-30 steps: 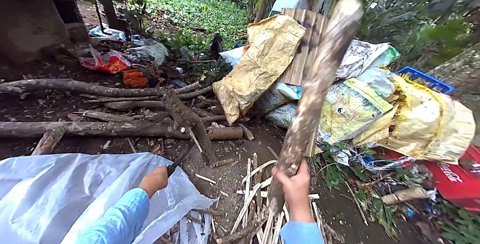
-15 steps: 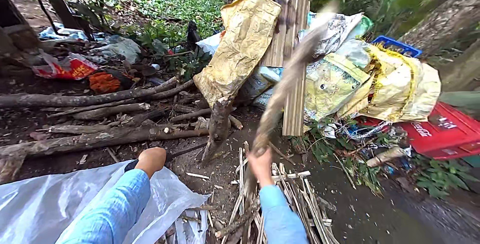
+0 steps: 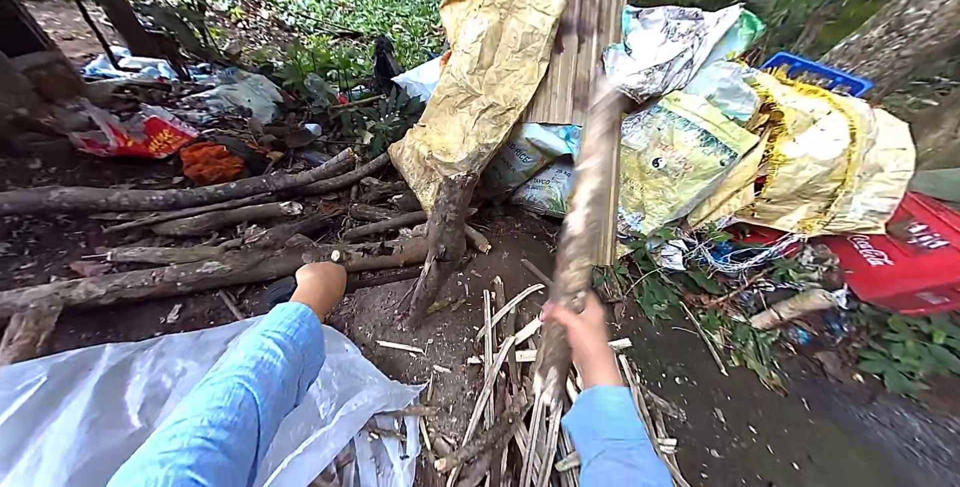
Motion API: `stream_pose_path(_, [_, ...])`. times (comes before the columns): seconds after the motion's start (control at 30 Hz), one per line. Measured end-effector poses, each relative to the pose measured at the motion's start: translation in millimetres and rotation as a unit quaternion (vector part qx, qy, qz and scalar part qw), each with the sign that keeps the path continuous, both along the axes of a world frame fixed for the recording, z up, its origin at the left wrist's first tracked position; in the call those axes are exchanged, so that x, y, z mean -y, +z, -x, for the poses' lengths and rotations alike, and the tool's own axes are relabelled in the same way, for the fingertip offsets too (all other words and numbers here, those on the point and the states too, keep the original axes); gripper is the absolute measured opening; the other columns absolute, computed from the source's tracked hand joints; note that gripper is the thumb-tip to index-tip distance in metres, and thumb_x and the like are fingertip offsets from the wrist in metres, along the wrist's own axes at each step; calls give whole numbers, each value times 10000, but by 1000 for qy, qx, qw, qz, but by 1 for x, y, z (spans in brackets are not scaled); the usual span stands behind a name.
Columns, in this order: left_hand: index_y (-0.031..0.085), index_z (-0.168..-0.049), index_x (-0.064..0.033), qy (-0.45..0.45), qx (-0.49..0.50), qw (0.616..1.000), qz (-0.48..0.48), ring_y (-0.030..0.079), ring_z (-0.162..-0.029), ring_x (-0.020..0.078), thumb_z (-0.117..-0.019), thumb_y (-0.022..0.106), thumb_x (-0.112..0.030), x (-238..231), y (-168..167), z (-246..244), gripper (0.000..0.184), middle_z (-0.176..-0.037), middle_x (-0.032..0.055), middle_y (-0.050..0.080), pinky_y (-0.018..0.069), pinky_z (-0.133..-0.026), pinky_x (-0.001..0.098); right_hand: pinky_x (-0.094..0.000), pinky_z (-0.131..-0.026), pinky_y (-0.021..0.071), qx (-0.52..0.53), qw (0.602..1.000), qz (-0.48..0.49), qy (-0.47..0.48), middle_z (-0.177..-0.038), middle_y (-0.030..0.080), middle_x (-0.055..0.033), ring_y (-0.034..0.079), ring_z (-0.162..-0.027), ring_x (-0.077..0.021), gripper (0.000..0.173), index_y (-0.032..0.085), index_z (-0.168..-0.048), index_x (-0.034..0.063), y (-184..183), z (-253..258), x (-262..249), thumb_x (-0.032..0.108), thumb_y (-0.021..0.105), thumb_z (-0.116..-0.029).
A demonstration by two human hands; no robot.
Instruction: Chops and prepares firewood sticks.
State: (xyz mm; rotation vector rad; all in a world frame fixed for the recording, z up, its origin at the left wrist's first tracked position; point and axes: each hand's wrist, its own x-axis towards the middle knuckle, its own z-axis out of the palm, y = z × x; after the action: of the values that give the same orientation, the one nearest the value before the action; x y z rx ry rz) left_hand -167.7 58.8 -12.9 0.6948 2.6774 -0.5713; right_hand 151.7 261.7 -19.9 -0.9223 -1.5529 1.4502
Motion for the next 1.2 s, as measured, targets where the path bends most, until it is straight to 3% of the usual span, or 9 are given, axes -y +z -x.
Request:
stream_pose_path(0.23, [638,-1207,108,0,19,998,-53,615,-1203,469,-977,581,-72,-33,4,-15,297,-1301,298,624,502,-933,651,-301,-786,637,-237,927,-273,-97,-949,673,38,712,-836,-72,637,418,-1236,30,143,-1,10,79,745,-691])
stream_pose_path(0.37, [645,-1199,103,-24,3,999,-24,625,-1202,453,-975,581,-80,-45,-1,-25,296,-1300,280,632,513,-922,646,-394,-876,588,119,980,-158,-9,-1050,683,-213,699,-929,-226,795,450,-1348,-173,34,14,86,125,832,-717])
stream_pose_path(0.43, [643,-1206,99,-24,1,999,-23,621,-1204,455,-977,603,-125,-41,-4,-30,323,-1307,285,626,513,-927,644,-567,-981,532,411,899,-41,147,-1197,671,-265,672,-1110,-376,767,467,-1429,-54,-49,27,106,194,820,-795])
stream_pose_path(0.5, [620,-1238,125,-4,13,999,-44,598,-1220,491,-955,663,-176,-30,-12,-36,416,-1334,320,596,500,-937,670,-624,-1026,500,513,824,13,239,-1313,646,-255,632,-1229,-413,829,450,-1488,20,-103,37,110,201,840,-779])
stream_pose_path(0.73, [683,-1109,78,39,29,998,-27,643,-1179,429,-907,714,-302,-7,-22,-20,431,-1262,269,656,524,-896,642,-547,-976,528,322,908,71,258,-1188,673,-235,657,-1111,-346,718,585,-1317,-39,-52,44,104,20,874,-663])
stream_pose_path(0.93, [661,-1137,95,40,23,998,-43,652,-1150,438,-923,697,-269,-23,-14,-17,423,-1235,284,656,534,-880,635,-307,-813,592,34,971,-221,84,-1033,683,-102,684,-901,-107,809,497,-1333,-91,116,25,76,181,801,-635])
stream_pose_path(1.03, [665,-1123,94,32,26,998,-40,655,-1133,440,-902,730,-283,-32,-13,-12,442,-1213,282,661,537,-869,632,-237,-786,608,-77,950,-303,-4,-959,685,-55,699,-851,-48,716,495,-1231,-97,116,45,67,189,801,-650])
stream_pose_path(1.13, [664,-1128,86,30,30,999,-34,652,-1140,435,-902,725,-283,-32,-13,-13,436,-1223,273,659,534,-867,628,-461,-929,572,246,949,-186,66,-1100,693,-229,700,-1006,-293,811,470,-1388,-111,15,53,87,158,852,-725])
stream_pose_path(1.2, [680,-1131,76,36,49,996,-58,637,-1172,447,-910,714,-257,-18,-20,-26,401,-1253,276,654,525,-895,648,-594,-1013,518,520,831,-69,187,-1272,664,-241,659,-1187,-386,835,411,-1498,8,-62,61,88,225,810,-798])
